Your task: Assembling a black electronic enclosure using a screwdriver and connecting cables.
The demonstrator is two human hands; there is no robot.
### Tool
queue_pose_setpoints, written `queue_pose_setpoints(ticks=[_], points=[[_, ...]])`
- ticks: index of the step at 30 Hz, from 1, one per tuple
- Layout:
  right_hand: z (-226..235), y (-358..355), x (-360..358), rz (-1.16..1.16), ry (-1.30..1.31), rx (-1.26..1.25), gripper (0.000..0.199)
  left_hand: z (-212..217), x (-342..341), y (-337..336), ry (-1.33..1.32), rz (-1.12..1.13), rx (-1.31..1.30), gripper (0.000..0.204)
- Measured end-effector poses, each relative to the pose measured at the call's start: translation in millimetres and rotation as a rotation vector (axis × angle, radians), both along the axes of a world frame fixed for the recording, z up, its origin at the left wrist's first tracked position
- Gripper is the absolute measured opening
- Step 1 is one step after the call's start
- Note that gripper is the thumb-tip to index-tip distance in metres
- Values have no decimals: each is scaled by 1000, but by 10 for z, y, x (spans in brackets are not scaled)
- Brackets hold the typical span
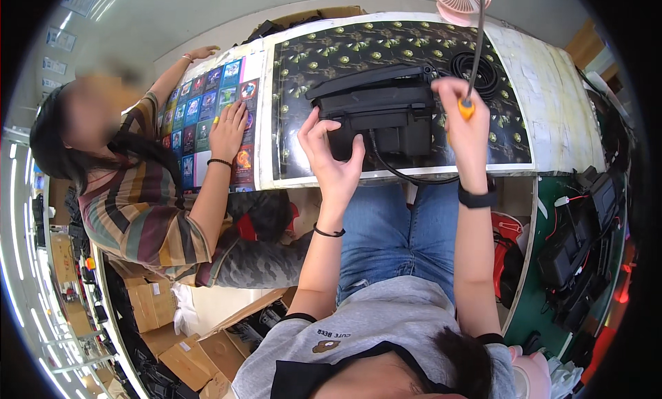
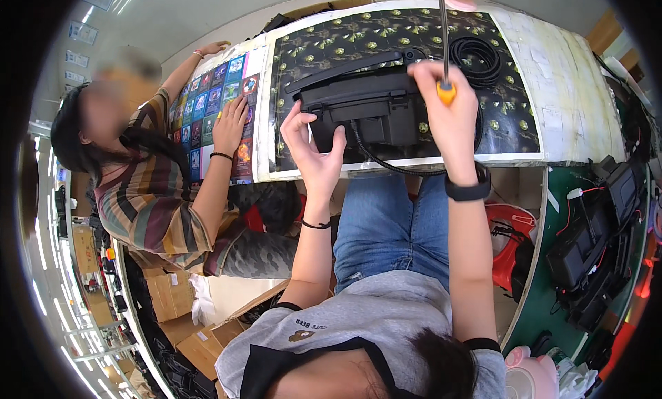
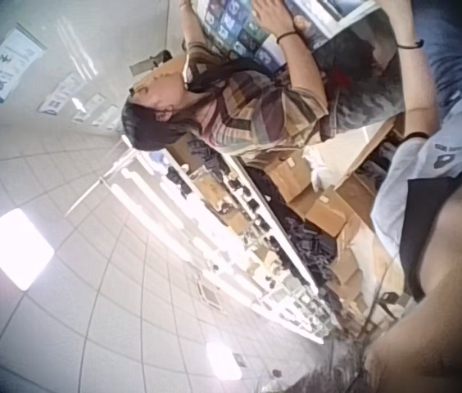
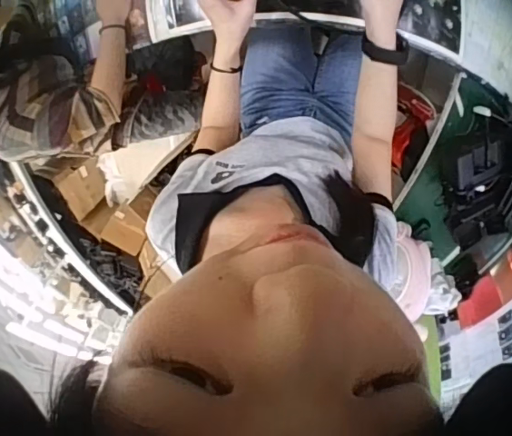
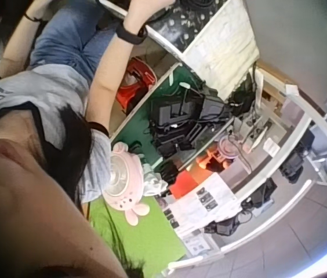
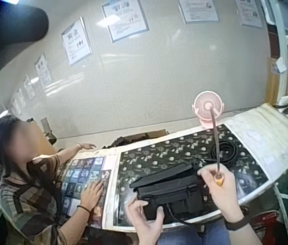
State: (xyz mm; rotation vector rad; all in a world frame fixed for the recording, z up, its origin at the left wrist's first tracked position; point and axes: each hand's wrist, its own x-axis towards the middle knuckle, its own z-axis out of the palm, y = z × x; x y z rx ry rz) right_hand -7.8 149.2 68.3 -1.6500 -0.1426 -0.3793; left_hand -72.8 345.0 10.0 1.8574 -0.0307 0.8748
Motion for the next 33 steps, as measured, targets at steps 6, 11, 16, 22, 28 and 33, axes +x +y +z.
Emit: queue_pose_setpoints(ticks=[6, 11, 16, 22, 28, 33], points=[[278, 448, 374, -216, -281, -409, 17, -60, 36, -15, -37, 35, 28, 55], [124, 482, 425, -312, -531, -749, 33, 157, 111, 208, 26, 61, 137, 26], [83, 564, 658, -297, -557, -810, 28, 633, 788, 382, -91, 21, 292, 18], [-19, 611, 991, -185, -387, -804, 21, 542, 1096, 333, 201, -40, 828, 36], [-21, 643, 1036, -104, -464, -801, 20, 427, 983, 338, 185, 38, 976, 48], [-41, 619, 1085, 27, -588, -747, 21, 404, 963, 367, 127, -3, 983, 55]])
